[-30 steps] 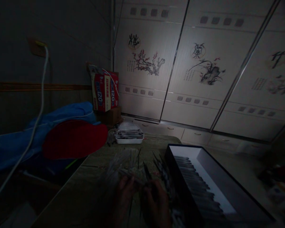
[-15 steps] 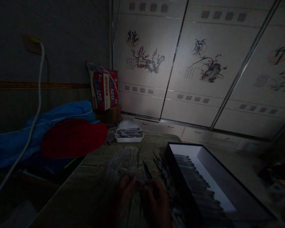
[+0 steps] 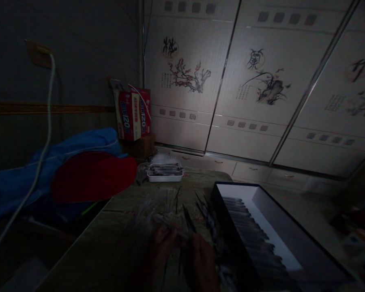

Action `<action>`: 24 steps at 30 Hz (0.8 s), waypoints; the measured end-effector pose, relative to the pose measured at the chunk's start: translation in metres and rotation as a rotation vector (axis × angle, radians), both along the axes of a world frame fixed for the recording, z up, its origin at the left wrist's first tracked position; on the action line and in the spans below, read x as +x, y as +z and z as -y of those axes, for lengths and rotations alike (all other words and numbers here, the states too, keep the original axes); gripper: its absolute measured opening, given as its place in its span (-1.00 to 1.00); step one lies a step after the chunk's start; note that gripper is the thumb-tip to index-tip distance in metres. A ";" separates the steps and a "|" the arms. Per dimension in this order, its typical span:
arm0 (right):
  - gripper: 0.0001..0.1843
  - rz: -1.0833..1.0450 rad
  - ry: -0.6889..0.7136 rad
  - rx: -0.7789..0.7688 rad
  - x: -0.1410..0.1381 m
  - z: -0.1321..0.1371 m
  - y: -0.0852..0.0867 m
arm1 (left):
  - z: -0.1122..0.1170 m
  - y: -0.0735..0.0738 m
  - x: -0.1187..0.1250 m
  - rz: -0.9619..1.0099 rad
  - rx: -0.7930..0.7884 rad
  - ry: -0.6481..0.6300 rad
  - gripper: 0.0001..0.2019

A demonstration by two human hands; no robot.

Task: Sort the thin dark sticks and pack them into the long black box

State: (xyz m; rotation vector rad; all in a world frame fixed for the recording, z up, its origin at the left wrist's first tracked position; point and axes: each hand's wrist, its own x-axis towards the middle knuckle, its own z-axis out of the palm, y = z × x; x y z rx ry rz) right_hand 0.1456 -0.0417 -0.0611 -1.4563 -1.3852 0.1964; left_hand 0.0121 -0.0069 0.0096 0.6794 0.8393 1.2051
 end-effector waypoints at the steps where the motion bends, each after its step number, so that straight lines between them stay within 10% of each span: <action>1: -0.47 0.006 0.015 -0.022 0.001 0.001 0.003 | 0.000 0.002 0.000 -0.001 0.003 0.011 -0.72; 9: -0.54 -0.022 0.178 -0.119 -0.007 0.007 0.047 | 0.000 -0.001 -0.001 -0.003 0.014 0.008 -0.74; 15: -0.62 -0.021 0.013 -0.100 -0.005 0.006 0.034 | -0.002 0.001 -0.001 -0.031 0.022 0.032 -0.73; 24: -0.56 -0.055 0.151 -0.063 -0.003 0.003 0.029 | -0.003 -0.005 -0.002 -0.081 0.042 -0.008 -0.76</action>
